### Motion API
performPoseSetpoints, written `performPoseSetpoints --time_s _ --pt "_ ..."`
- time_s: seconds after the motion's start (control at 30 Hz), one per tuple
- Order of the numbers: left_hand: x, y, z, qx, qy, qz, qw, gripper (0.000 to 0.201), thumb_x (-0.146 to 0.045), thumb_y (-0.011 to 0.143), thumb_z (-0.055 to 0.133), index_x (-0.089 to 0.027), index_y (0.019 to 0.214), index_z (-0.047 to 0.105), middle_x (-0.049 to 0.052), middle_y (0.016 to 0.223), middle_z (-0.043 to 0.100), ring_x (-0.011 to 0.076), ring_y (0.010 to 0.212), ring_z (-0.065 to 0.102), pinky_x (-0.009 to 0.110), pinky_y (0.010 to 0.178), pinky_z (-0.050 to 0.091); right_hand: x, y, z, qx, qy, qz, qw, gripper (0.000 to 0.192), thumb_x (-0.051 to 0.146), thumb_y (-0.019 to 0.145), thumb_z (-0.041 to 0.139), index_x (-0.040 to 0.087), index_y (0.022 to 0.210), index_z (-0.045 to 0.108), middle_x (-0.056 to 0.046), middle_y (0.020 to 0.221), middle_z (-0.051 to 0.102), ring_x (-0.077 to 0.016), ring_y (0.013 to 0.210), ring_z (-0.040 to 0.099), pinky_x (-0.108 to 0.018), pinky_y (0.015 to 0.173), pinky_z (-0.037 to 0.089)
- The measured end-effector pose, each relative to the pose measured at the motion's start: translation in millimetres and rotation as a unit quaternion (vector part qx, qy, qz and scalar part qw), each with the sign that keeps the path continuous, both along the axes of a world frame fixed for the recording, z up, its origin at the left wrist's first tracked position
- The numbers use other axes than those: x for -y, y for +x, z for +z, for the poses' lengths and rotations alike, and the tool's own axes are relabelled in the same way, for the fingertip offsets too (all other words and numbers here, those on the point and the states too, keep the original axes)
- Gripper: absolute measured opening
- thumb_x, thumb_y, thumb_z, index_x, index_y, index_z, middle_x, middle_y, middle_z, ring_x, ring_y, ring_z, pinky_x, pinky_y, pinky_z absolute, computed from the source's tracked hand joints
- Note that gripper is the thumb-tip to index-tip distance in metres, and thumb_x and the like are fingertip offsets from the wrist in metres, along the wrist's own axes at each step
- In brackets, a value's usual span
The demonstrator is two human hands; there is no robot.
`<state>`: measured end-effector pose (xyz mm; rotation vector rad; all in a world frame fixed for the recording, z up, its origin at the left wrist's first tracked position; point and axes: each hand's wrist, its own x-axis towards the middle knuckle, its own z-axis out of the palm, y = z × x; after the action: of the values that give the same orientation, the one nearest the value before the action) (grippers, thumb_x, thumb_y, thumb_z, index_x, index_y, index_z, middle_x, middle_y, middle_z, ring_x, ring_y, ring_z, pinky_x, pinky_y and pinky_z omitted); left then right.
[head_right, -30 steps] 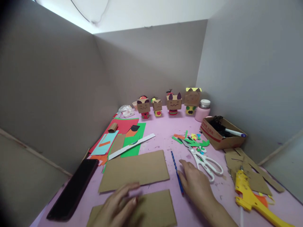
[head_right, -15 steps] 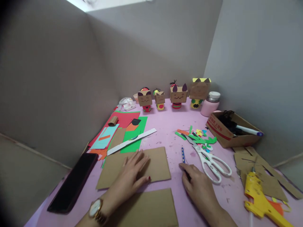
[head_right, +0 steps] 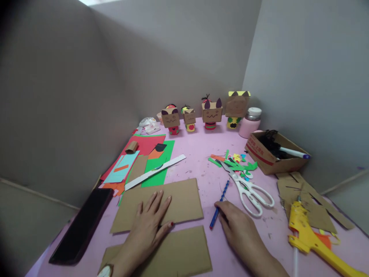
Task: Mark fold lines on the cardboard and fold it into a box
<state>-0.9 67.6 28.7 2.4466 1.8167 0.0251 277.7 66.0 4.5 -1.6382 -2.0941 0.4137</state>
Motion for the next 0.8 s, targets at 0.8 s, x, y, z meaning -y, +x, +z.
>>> performPoseSetpoints --time_s 0.8 --pt "35 10 -11.9 -0.038 0.065 -0.02 0.997 0.059 -0.04 0.087 0.056 -0.028 0.142 0.036 0.013 0.151 0.029 0.0352 0.137 0.03 0.063 0.099 0.033 82 -63 -15.1 0.041 0.057 -0.068 0.995 0.02 0.022 0.079 0.059 0.026 0.09 0.042 -0.001 0.082 0.062 -0.0214 0.06 0.068 -0.028 0.044 0.047"
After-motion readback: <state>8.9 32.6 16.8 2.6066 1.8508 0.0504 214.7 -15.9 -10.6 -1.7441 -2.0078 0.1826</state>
